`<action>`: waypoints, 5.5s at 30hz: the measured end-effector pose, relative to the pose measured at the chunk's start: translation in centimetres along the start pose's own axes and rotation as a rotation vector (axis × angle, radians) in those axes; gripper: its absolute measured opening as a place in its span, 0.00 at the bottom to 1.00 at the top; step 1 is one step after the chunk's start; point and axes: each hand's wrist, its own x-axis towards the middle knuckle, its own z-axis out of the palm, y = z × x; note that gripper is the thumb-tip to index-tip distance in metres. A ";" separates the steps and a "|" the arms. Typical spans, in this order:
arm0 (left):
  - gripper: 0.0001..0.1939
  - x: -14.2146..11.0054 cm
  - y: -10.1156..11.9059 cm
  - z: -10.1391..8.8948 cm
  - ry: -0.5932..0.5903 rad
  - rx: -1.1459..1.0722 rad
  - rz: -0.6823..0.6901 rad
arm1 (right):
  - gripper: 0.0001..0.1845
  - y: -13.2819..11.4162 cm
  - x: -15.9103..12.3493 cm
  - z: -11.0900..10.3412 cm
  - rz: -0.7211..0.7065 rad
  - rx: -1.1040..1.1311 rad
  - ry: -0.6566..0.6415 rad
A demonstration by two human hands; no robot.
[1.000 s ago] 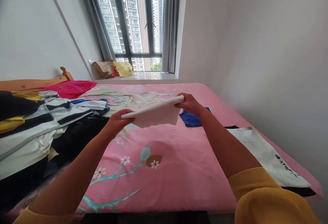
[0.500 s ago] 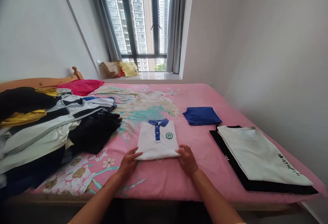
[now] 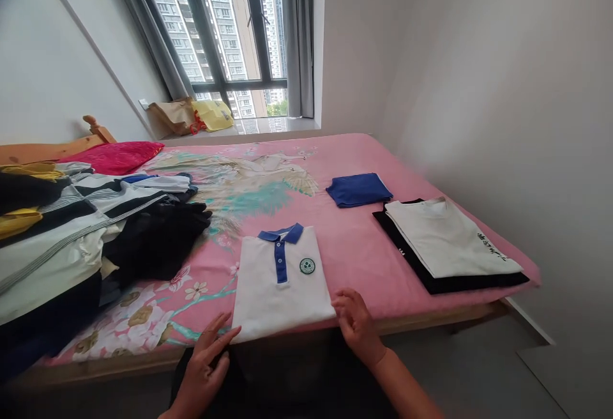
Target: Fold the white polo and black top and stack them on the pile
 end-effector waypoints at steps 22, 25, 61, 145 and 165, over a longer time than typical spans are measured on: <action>0.32 8.2 5.1 5.6 -0.247 0.390 -0.284 | 0.34 -4.2 6.1 8.9 0.174 -0.573 -0.374; 0.32 7.3 5.2 5.4 -0.234 0.393 -0.296 | 0.33 -4.6 5.9 8.8 0.205 -0.585 -0.376; 0.27 0.6 0.7 0.7 -0.211 -0.949 -0.850 | 0.20 -1.2 0.0 1.4 0.806 0.580 -0.281; 0.33 4.5 1.3 5.1 -0.122 0.313 -0.360 | 0.31 0.2 2.0 5.8 0.259 -0.187 -0.026; 0.22 1.0 2.4 2.7 0.101 -1.188 -1.151 | 0.25 -7.3 -5.7 6.7 0.961 1.050 0.021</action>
